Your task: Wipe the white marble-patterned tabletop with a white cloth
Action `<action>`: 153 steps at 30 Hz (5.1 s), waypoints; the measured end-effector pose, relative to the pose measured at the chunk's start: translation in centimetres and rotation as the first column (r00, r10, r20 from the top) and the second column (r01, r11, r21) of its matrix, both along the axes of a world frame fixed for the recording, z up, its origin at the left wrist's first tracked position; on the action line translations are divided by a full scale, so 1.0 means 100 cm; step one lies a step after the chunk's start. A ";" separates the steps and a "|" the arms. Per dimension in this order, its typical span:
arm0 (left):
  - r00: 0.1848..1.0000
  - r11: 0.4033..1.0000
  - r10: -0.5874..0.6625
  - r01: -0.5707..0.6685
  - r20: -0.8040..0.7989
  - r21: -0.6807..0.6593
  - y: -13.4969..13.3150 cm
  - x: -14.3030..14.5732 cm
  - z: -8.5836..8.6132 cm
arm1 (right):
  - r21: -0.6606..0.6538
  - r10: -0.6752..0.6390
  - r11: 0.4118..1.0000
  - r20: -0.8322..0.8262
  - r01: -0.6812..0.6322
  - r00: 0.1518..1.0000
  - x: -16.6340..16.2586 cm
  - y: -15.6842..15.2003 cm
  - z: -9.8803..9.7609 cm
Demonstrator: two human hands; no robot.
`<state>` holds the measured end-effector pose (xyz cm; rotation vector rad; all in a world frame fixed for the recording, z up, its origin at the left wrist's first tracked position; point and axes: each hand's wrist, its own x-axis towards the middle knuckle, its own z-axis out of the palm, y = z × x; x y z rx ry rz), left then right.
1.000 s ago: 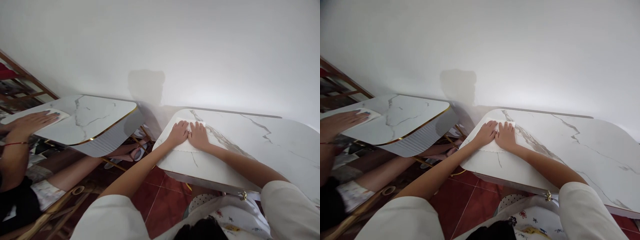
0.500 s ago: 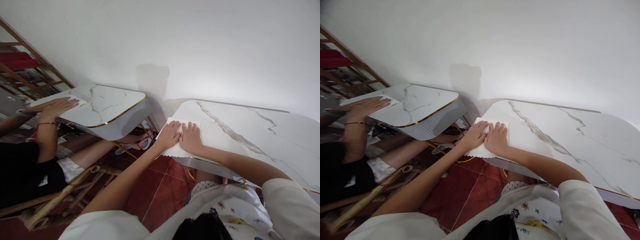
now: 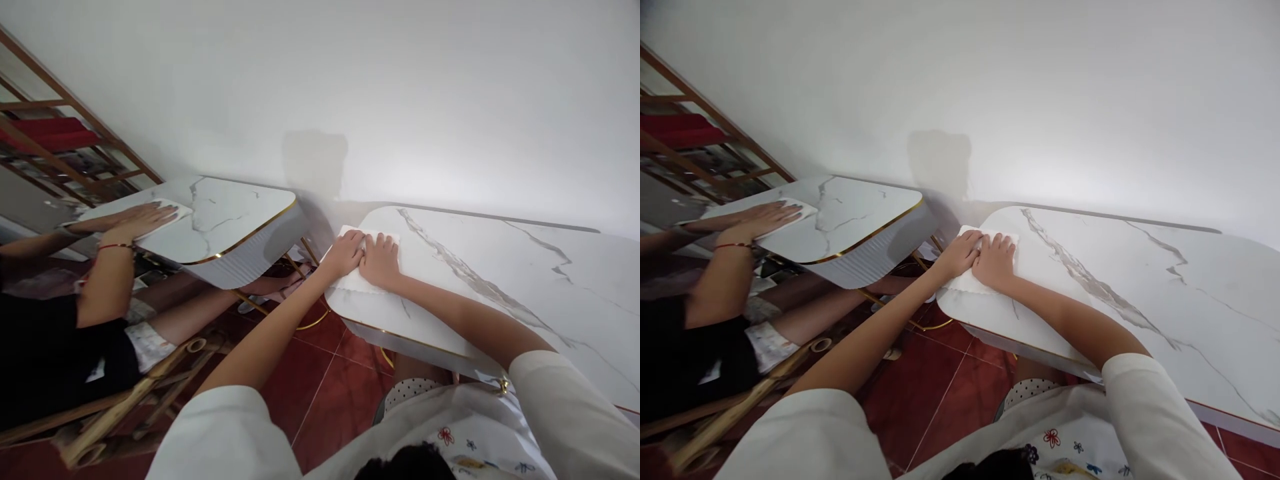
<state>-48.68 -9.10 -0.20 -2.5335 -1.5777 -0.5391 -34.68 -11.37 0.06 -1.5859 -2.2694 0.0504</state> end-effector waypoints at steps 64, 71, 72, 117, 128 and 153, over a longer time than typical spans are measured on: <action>0.995 0.995 -0.100 0.100 0.021 -0.004 0.110 0.087 0.001 | 0.046 -0.149 0.988 0.057 0.147 0.987 0.087 0.098 0.000; 0.998 0.996 -0.058 0.059 0.013 -0.072 0.039 0.065 -0.003 | -0.008 -0.098 0.995 0.085 0.099 0.992 0.070 0.029 0.004; 0.999 0.996 -0.047 0.047 0.006 -0.072 0.028 0.061 -0.003 | -0.015 -0.074 0.997 0.089 0.076 0.993 0.068 0.019 0.005; 0.995 0.996 0.019 -0.010 0.100 -0.085 0.042 0.160 0.007 | -0.049 -0.003 0.999 0.040 0.005 0.999 0.159 0.047 0.002; 0.993 1.000 0.024 -0.023 0.113 -0.010 0.124 0.169 0.004 | -0.029 -0.021 0.999 -0.002 0.021 1.000 0.167 0.130 0.000; 0.995 1.000 0.008 -0.007 0.098 -0.009 0.125 0.247 0.001 | -0.004 -0.068 0.998 0.064 0.068 0.996 0.243 0.131 -0.007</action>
